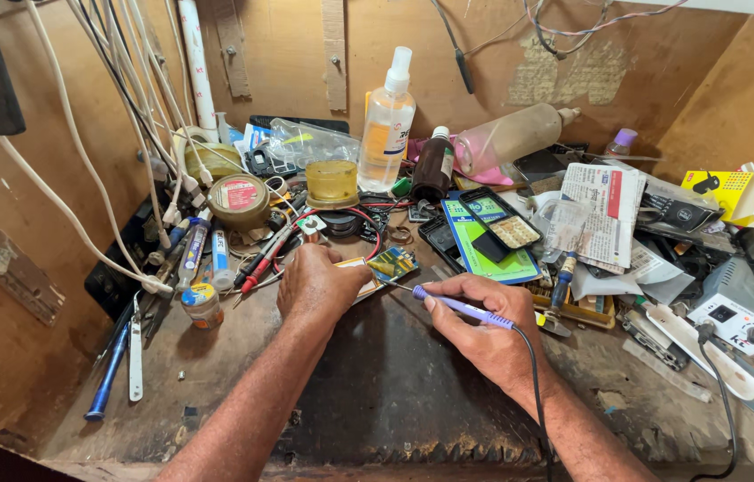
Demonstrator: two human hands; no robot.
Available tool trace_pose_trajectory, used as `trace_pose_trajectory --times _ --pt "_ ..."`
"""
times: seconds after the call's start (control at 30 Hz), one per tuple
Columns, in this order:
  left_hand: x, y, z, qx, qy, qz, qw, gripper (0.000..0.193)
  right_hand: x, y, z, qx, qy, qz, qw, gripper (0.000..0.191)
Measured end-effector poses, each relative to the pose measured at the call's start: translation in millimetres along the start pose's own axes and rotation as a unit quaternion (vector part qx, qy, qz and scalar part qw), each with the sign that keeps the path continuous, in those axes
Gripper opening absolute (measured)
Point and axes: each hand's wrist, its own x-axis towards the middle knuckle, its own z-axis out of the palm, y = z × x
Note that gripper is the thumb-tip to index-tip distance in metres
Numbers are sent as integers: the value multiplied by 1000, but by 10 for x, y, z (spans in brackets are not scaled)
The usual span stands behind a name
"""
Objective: The person applies flux to a small circuit board and then uses a soldering iron to solder components on the board. The person holds the board with one hand and the soldering iron with the other, working on a cluttered workbench.
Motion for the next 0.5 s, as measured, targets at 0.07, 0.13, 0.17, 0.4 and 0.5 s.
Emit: trace_pose_trajectory --times 0.07,0.13,0.17,0.4,0.5 --pt "-4 0 6 0 -9 -4 1000 46 -1 -2 -7 -3 1 -3 1000 19" --pt "-10 3 7 -4 -9 -1 1000 46 0 -6 -9 1 3 -8 1000 19" --pt "-15 2 7 -7 -5 4 1000 46 1 -7 -8 -2 4 -7 1000 19" --pt "-28 -34 40 -23 3 15 1000 45 -11 13 -4 -3 8 -2 1000 19" --pt "-14 -48 82 -19 3 9 1000 45 -6 34 -14 -13 9 1 1000 19"
